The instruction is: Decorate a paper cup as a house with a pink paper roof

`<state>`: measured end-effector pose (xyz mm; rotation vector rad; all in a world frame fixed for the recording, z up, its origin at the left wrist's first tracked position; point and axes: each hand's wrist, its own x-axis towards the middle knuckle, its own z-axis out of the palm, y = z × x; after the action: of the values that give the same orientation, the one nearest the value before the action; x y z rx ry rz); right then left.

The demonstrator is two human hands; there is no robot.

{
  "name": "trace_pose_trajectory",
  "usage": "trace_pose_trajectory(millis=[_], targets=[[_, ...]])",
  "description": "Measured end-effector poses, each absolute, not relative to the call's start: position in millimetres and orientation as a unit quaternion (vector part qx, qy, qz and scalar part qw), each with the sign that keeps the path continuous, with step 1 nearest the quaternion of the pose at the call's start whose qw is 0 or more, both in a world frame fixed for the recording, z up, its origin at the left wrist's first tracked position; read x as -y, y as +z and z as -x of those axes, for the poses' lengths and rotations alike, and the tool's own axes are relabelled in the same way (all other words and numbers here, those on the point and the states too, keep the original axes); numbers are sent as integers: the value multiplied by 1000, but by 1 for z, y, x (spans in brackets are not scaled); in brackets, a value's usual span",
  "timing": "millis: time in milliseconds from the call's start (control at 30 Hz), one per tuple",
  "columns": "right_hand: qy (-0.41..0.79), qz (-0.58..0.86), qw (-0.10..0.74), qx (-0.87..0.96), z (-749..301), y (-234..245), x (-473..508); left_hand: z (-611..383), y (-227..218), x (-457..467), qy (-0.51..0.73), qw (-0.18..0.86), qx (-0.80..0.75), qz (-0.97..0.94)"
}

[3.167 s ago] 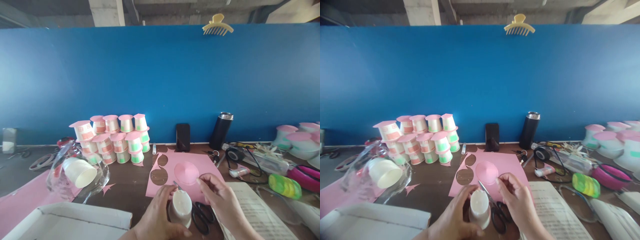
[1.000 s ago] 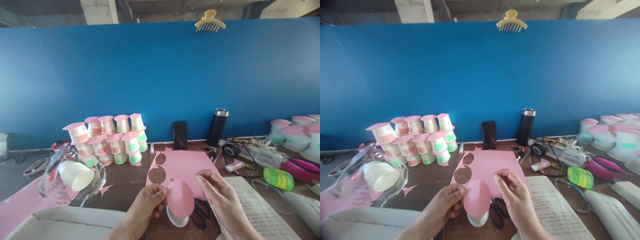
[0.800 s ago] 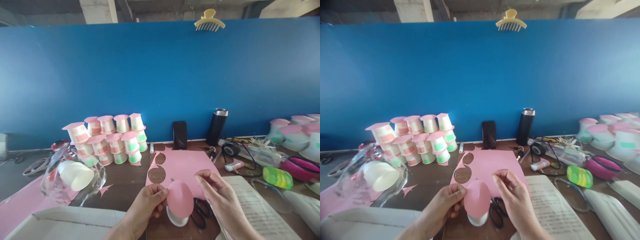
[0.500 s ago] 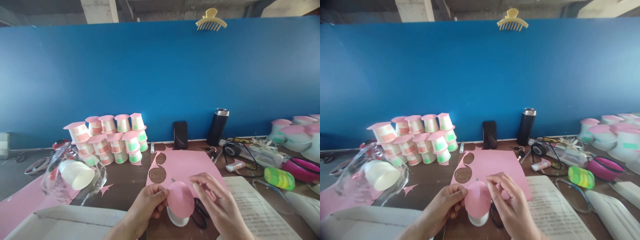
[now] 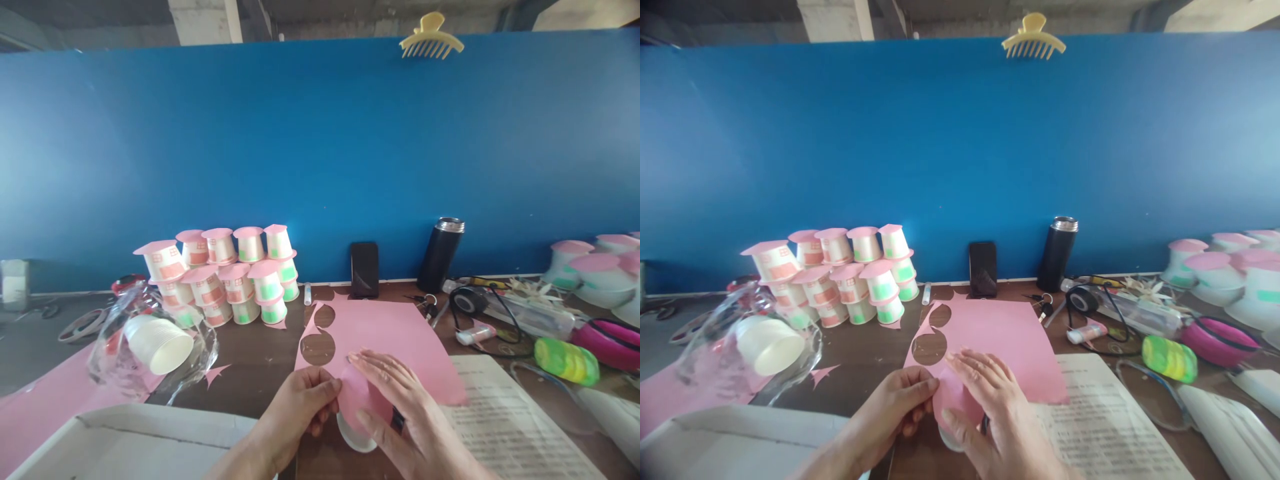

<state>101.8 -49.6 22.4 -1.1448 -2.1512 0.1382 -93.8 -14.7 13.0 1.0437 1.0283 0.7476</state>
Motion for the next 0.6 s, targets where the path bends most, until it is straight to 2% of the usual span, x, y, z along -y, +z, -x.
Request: trace_pose_trajectory(millis=[400, 500, 600], targets=[[88, 464, 277, 837, -98, 19, 46, 94, 13, 14, 337, 683, -460, -456], [98, 461, 296, 831, -99, 16, 47, 94, 13, 14, 339, 683, -462, -452], [137, 485, 359, 786, -105, 14, 48, 96, 14, 14, 348, 715, -442, -416]])
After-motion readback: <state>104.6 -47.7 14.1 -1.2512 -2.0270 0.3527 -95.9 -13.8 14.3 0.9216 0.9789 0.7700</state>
